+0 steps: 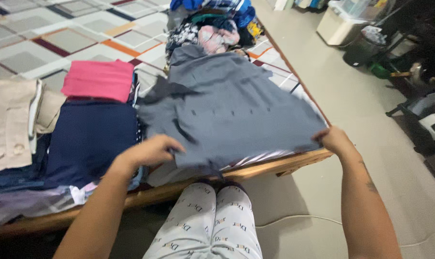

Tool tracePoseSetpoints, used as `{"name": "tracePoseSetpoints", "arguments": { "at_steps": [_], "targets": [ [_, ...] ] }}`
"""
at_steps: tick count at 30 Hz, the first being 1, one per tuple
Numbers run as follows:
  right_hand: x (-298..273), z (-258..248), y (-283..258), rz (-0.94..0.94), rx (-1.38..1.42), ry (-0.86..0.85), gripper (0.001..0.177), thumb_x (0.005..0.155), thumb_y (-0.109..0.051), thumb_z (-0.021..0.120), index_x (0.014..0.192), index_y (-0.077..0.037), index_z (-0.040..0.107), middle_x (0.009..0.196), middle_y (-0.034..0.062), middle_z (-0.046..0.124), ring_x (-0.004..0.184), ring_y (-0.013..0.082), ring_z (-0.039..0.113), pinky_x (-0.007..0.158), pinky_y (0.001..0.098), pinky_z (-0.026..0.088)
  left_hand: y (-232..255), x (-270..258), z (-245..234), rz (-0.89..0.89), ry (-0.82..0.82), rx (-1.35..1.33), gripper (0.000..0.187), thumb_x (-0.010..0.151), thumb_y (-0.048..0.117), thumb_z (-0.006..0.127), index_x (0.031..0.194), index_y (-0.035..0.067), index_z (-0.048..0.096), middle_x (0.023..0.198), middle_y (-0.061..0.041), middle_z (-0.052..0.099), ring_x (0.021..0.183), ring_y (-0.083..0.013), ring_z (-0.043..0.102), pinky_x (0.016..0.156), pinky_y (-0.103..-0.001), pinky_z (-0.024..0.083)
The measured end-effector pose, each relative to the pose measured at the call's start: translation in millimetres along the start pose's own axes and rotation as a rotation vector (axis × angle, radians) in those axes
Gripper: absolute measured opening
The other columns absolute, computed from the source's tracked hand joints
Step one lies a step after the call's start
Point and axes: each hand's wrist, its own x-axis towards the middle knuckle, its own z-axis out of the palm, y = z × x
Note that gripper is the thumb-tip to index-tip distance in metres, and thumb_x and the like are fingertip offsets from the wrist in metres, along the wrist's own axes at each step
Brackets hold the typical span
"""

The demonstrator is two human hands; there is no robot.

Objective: The person folds a shirt, a pair of pants, and a pair of shorts by hand on a bed.

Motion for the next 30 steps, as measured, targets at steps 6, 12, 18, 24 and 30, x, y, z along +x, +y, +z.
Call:
{"name": "tracePoseSetpoints", "arguments": {
  "at_steps": [6, 12, 18, 24, 30],
  "targets": [
    [-5, 31, -30, 0.081, -0.532, -0.1, 0.027, 0.095, -0.03, 0.064, 0.111, -0.014, 0.079, 0.113, 0.0157, 0.076, 0.108, 0.0346, 0.07, 0.096, 0.0455, 0.052, -56, 31, 51, -0.038, -0.332, -0.202, 0.039, 0.084, 0.017, 0.078, 0.123, 0.015, 0.075, 0.106, -0.003, 0.081, 0.1, -0.0138, 0.073, 0.088, -0.031, 0.057],
    [23, 111, -153, -0.463, 0.076, 0.031, 0.026, 0.089, -0.016, 0.07, 0.115, -0.011, 0.074, 0.111, 0.0149, 0.074, 0.101, 0.0331, 0.072, 0.088, 0.0421, 0.055, -166, 121, 82, -0.093, 0.607, -0.052, 0.032, 0.089, 0.009, 0.068, 0.119, 0.012, 0.078, 0.112, -0.013, 0.077, 0.108, -0.029, 0.073, 0.096, -0.039, 0.056],
    [50, 225, -248, -0.733, 0.061, 0.126, 0.056, 0.083, -0.014, 0.073, 0.138, -0.013, 0.064, 0.13, 0.0167, 0.07, 0.122, 0.0377, 0.061, 0.099, 0.0502, 0.045, -202, 172, 95, -0.3, 0.922, 0.238, 0.073, 0.078, 0.026, 0.081, 0.139, 0.001, 0.051, 0.13, -0.023, 0.065, 0.12, -0.0443, 0.058, 0.102, -0.052, 0.039],
    [81, 221, -219, -0.545, -0.298, -0.339, 0.051, 0.086, -0.045, 0.077, 0.125, -0.015, 0.067, 0.105, 0.0062, 0.079, 0.106, 0.0265, 0.072, 0.11, 0.049, 0.039, -204, 149, 85, -0.722, 0.57, 0.109, 0.043, 0.084, 0.047, 0.081, 0.113, 0.018, 0.069, 0.123, -0.006, 0.07, 0.124, -0.0276, 0.062, 0.107, -0.046, 0.04],
    [143, 127, -67, -0.328, -0.729, -0.496, 0.041, 0.069, -0.047, 0.081, 0.108, -0.034, 0.079, 0.104, -0.0069, 0.078, 0.114, 0.0204, 0.065, 0.107, 0.0531, 0.035, -206, 143, 95, -0.55, 0.862, 0.155, 0.026, 0.08, 0.035, 0.085, 0.092, 0.018, 0.07, 0.117, -0.007, 0.065, 0.118, -0.0317, 0.056, 0.095, -0.051, 0.041]
  ]
}}
